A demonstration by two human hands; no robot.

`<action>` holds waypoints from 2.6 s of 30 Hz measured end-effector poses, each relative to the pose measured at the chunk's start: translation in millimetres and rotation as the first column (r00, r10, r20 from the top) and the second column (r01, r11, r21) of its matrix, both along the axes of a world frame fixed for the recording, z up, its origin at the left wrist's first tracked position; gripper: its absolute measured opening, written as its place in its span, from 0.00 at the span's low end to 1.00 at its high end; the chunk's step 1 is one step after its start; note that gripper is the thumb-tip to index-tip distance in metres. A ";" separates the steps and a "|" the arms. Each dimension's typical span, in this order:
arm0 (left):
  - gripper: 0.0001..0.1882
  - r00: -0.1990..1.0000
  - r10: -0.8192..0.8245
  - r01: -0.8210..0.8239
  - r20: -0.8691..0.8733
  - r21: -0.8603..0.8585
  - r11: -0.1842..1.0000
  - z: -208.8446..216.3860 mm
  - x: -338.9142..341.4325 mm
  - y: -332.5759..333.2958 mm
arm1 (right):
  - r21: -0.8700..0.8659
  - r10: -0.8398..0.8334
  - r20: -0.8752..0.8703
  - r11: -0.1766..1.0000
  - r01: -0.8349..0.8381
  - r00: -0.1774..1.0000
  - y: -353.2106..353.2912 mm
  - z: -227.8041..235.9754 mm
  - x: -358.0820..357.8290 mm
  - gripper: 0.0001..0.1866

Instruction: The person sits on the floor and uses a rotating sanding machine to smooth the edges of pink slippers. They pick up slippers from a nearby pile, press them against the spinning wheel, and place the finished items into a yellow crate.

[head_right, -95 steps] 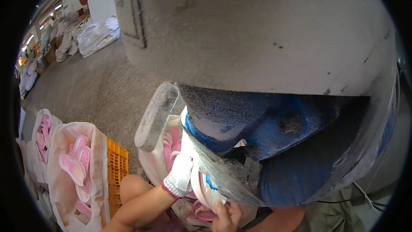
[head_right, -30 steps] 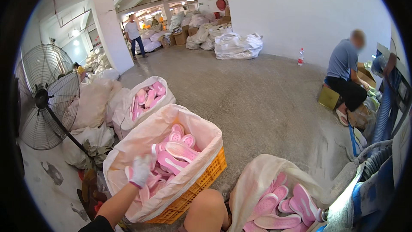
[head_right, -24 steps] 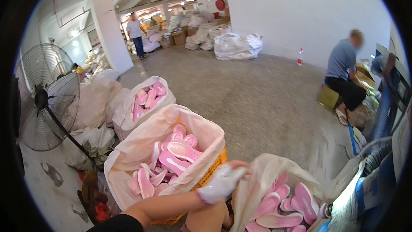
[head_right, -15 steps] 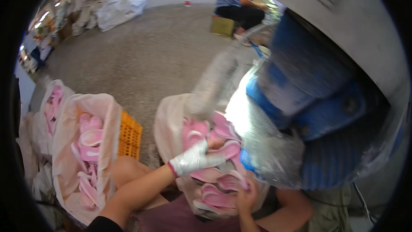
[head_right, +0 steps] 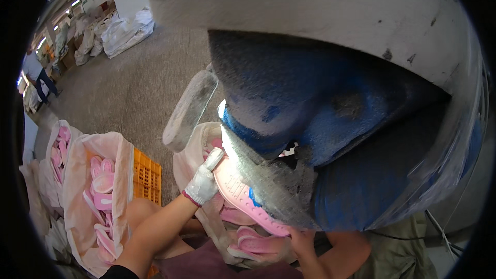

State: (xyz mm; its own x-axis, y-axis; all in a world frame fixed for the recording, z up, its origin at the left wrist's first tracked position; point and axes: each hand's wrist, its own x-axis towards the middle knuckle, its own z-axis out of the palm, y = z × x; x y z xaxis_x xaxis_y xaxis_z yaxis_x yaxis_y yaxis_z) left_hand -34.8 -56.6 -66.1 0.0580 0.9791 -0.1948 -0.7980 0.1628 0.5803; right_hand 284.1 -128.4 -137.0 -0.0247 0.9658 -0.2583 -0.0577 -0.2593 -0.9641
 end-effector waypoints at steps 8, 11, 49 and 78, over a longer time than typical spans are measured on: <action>0.23 0.965 0.091 -0.114 0.247 0.082 0.990 33.0 30.4 14.1 | 0.153 -0.103 0.377 0.987 0.048 0.920 50.5 0.1 60.2 0.20; 0.21 0.986 0.070 -0.100 0.151 0.200 0.975 64.1 51.8 12.7 | 0.175 -0.123 0.358 0.983 0.063 0.926 57.3 14.8 65.0 0.21; 0.26 0.957 -0.010 -0.022 0.290 0.104 0.994 25.1 60.1 -0.5 | 0.302 -0.127 0.231 0.952 0.053 0.965 -24.3 138.0 -17.2 0.28; 0.25 0.980 0.111 -0.119 0.168 0.038 0.992 67.7 72.0 11.9 | -0.076 0.144 -0.036 0.986 -0.147 0.989 14.7 61.0 11.5 0.21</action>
